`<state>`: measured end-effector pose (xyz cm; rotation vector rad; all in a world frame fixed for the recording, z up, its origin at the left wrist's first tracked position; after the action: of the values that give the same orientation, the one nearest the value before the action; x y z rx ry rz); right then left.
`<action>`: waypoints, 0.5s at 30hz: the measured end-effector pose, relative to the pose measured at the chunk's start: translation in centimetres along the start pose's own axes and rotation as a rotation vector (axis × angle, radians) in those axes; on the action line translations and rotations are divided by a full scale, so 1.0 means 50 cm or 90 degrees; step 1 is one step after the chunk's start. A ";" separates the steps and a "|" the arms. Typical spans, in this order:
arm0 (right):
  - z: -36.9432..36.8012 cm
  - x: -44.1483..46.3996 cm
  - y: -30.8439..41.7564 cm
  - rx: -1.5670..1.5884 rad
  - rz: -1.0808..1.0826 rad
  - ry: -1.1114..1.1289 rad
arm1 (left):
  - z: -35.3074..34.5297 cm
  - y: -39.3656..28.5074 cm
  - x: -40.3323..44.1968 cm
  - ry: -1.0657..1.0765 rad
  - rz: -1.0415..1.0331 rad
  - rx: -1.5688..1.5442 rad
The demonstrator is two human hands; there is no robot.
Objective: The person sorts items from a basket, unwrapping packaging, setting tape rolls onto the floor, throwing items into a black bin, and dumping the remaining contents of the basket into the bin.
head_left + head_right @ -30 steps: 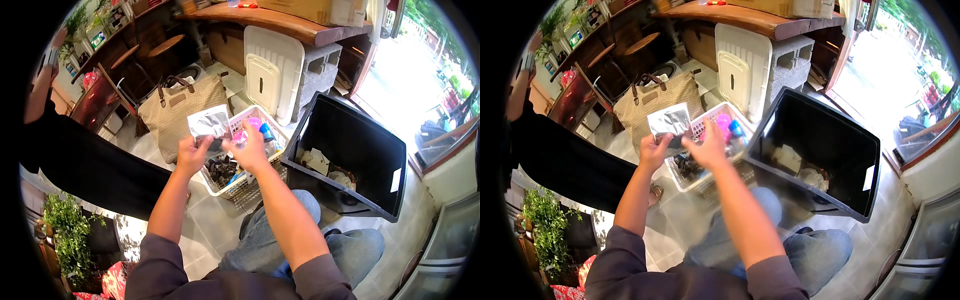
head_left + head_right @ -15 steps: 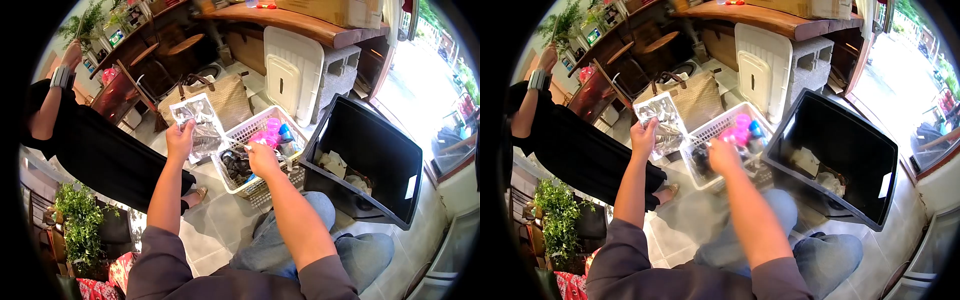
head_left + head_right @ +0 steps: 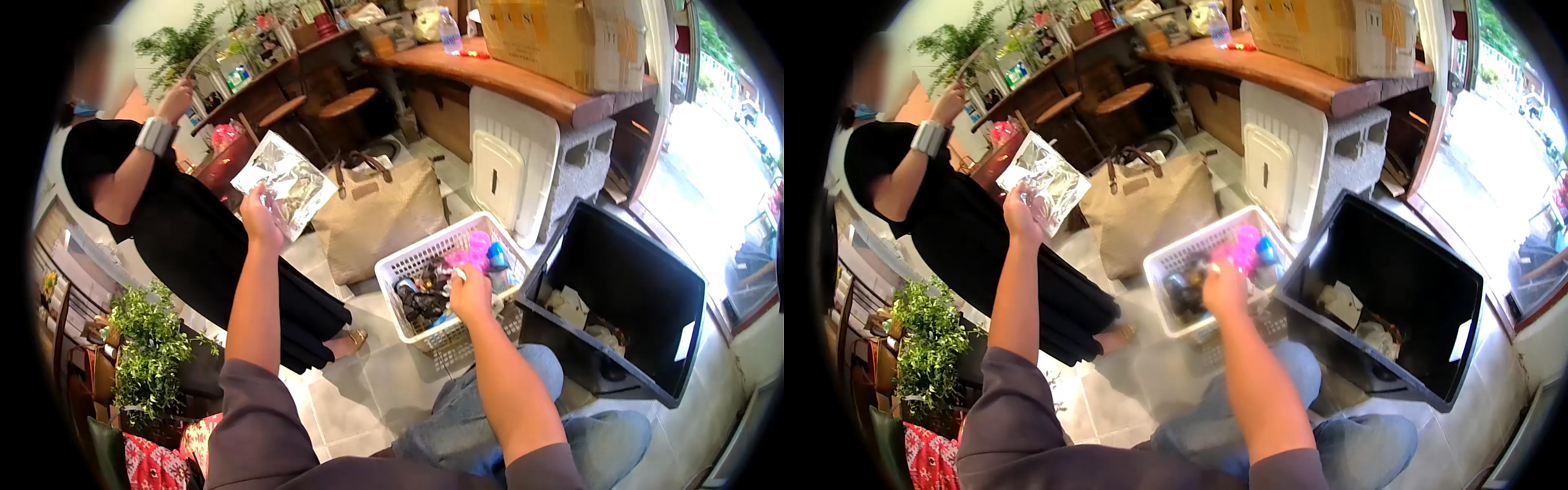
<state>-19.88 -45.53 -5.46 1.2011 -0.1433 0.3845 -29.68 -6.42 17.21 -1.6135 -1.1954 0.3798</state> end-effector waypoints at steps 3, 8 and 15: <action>-0.004 -0.002 0.004 -0.004 -0.015 0.014 | -0.008 -0.099 0.047 0.036 -0.082 0.019; -0.019 -0.009 -0.029 0.015 -0.037 0.061 | -0.025 -0.218 0.052 -0.051 -0.134 0.038; 0.013 -0.021 -0.026 -0.017 -0.056 0.104 | -0.135 -0.364 -0.055 -0.074 -0.741 0.495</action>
<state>-20.32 -46.74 -6.71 1.1406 0.0445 0.4006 -35.18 -13.17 34.78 -0.1165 -1.5888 0.1254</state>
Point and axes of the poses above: each hand's wrist, its own x-axis towards the middle knuckle, its own z-axis out of the back of the hand, y = z × x, the point moved 2 cm from there along x, towards the middle knuckle, and after that the axes turned 4 degrees about z, right-handed, at the moved point
